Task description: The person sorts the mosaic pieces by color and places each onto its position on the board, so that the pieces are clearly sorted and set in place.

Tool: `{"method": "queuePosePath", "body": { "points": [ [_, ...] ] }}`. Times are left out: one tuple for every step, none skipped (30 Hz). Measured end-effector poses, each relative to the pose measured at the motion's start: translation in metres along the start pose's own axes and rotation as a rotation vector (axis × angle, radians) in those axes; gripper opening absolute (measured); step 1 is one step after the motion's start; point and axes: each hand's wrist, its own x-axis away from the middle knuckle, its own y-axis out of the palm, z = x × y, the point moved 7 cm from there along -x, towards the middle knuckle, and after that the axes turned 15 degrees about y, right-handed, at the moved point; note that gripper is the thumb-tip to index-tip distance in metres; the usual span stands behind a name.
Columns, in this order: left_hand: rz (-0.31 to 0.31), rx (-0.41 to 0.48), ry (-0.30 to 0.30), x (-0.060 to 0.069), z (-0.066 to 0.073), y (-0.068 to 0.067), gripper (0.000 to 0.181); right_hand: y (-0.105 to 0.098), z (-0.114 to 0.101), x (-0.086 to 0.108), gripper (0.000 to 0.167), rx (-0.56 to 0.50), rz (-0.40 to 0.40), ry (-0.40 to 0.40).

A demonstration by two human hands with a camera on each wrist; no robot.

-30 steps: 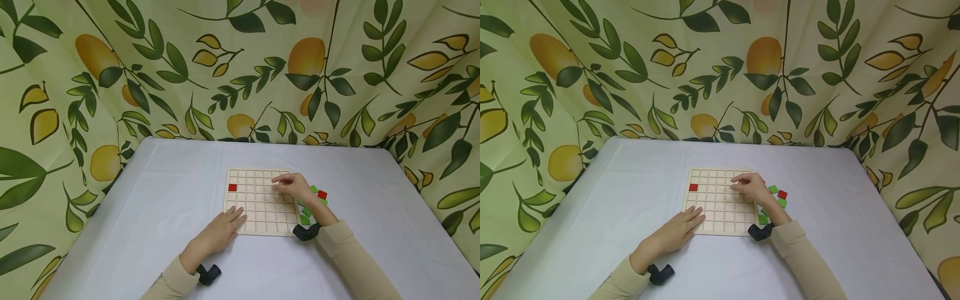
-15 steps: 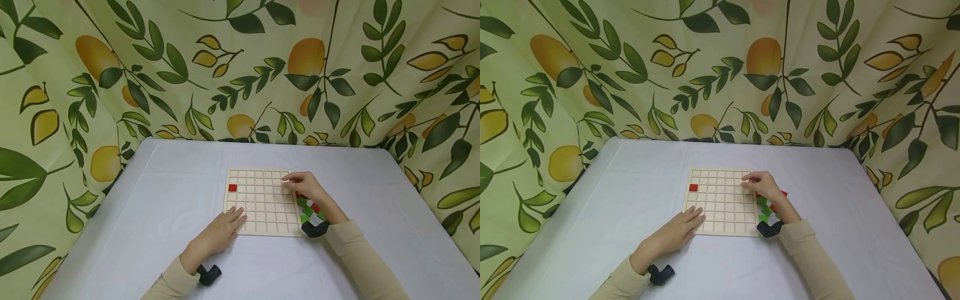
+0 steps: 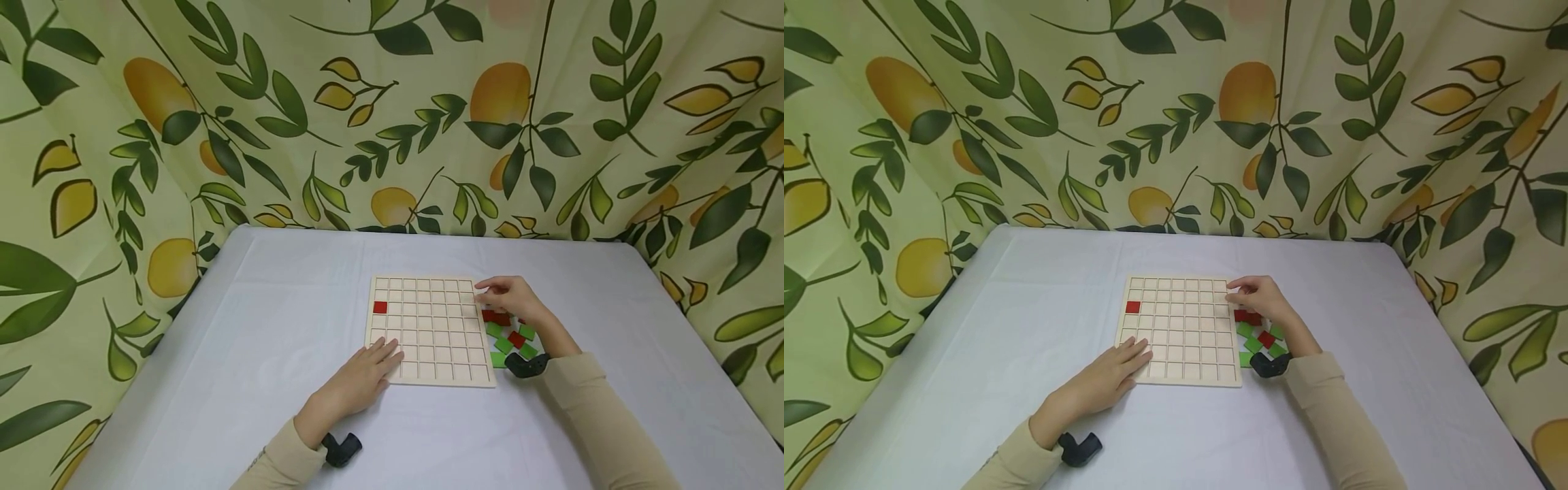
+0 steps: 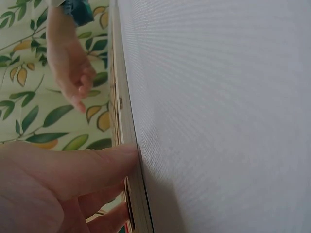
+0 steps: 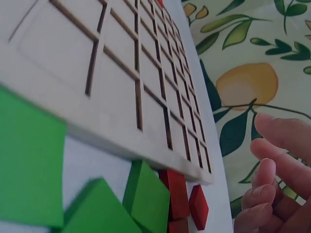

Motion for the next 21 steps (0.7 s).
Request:
{"method": "queuePosePath", "body": {
  "points": [
    [0.000, 0.004, 0.000, 0.000, 0.000, 0.000, 0.049, -0.001, 0.001, -0.001, 0.040, 0.006, 0.000, 0.000],
    [0.000, 0.007, 0.000, 0.000, 0.001, 0.000, 0.049, -0.002, 0.001, -0.002, 0.039, 0.015, 0.002, -0.002],
    [-0.001, 0.011, -0.001, 0.001, 0.001, -0.001, 0.048, -0.004, 0.002, -0.003, 0.039, 0.031, 0.003, -0.008],
    [-0.003, 0.012, -0.002, 0.001, 0.001, -0.001, 0.048, -0.005, 0.002, -0.004, 0.039, 0.051, 0.004, -0.014],
    [-0.002, 0.014, -0.002, 0.001, 0.002, -0.001, 0.048, -0.006, 0.002, -0.004, 0.039, 0.069, 0.007, -0.021],
    [-0.006, 0.014, -0.002, 0.001, 0.002, -0.001, 0.048, -0.007, 0.003, -0.005, 0.038, 0.080, 0.008, -0.020],
    [-0.007, 0.015, -0.002, 0.001, 0.002, -0.001, 0.049, -0.008, 0.004, -0.006, 0.037, 0.095, 0.007, -0.021],
    [-0.010, 0.015, -0.003, 0.001, 0.002, -0.001, 0.049, -0.009, 0.005, -0.006, 0.037, 0.104, 0.002, -0.022],
    [-0.012, 0.014, -0.002, 0.001, 0.002, 0.000, 0.049, -0.010, 0.006, -0.007, 0.036, 0.114, -0.004, -0.023],
    [-0.013, 0.015, -0.002, 0.001, 0.002, 0.000, 0.049, -0.011, 0.007, -0.008, 0.036, 0.119, -0.008, -0.019],
    [-0.014, 0.016, -0.001, 0.000, 0.002, 0.001, 0.049, -0.012, 0.009, -0.009, 0.036, 0.122, -0.011, -0.011],
    [-0.014, 0.016, 0.000, 0.000, 0.002, 0.001, 0.049, -0.013, 0.011, -0.011, 0.036, 0.129, -0.014, -0.002],
    [-0.012, 0.017, 0.001, 0.000, 0.002, 0.001, 0.049, -0.014, 0.013, -0.012, 0.036, 0.135, -0.017, 0.007],
    [-0.013, 0.011, 0.002, 0.000, 0.002, 0.001, 0.049, -0.014, 0.014, -0.013, 0.037, 0.138, -0.020, 0.015],
    [-0.011, 0.011, 0.003, -0.001, 0.002, 0.001, 0.049, -0.015, 0.016, -0.015, 0.038, 0.142, -0.021, 0.024],
    [-0.009, 0.012, 0.002, -0.001, 0.001, 0.000, 0.049, -0.016, 0.018, -0.016, 0.038, 0.147, -0.022, 0.032],
    [-0.009, 0.011, 0.001, 0.000, 0.001, 0.000, 0.049, -0.016, 0.019, -0.018, 0.039, 0.150, -0.024, 0.037],
    [-0.009, 0.011, -0.001, 0.000, 0.002, 0.000, 0.049, -0.017, 0.021, -0.020, 0.040, 0.154, -0.027, 0.039],
    [-0.009, 0.011, -0.003, 0.000, 0.002, 0.000, 0.049, -0.017, 0.018, -0.018, 0.040, 0.155, -0.031, 0.044],
    [-0.010, 0.011, -0.005, 0.000, 0.002, 0.000, 0.049, -0.018, 0.019, -0.020, 0.040, 0.155, -0.033, 0.046],
    [-0.008, 0.017, -0.007, 0.001, 0.002, -0.001, 0.049, -0.018, 0.020, -0.022, 0.040, 0.157, -0.036, 0.049]
  ]
}}
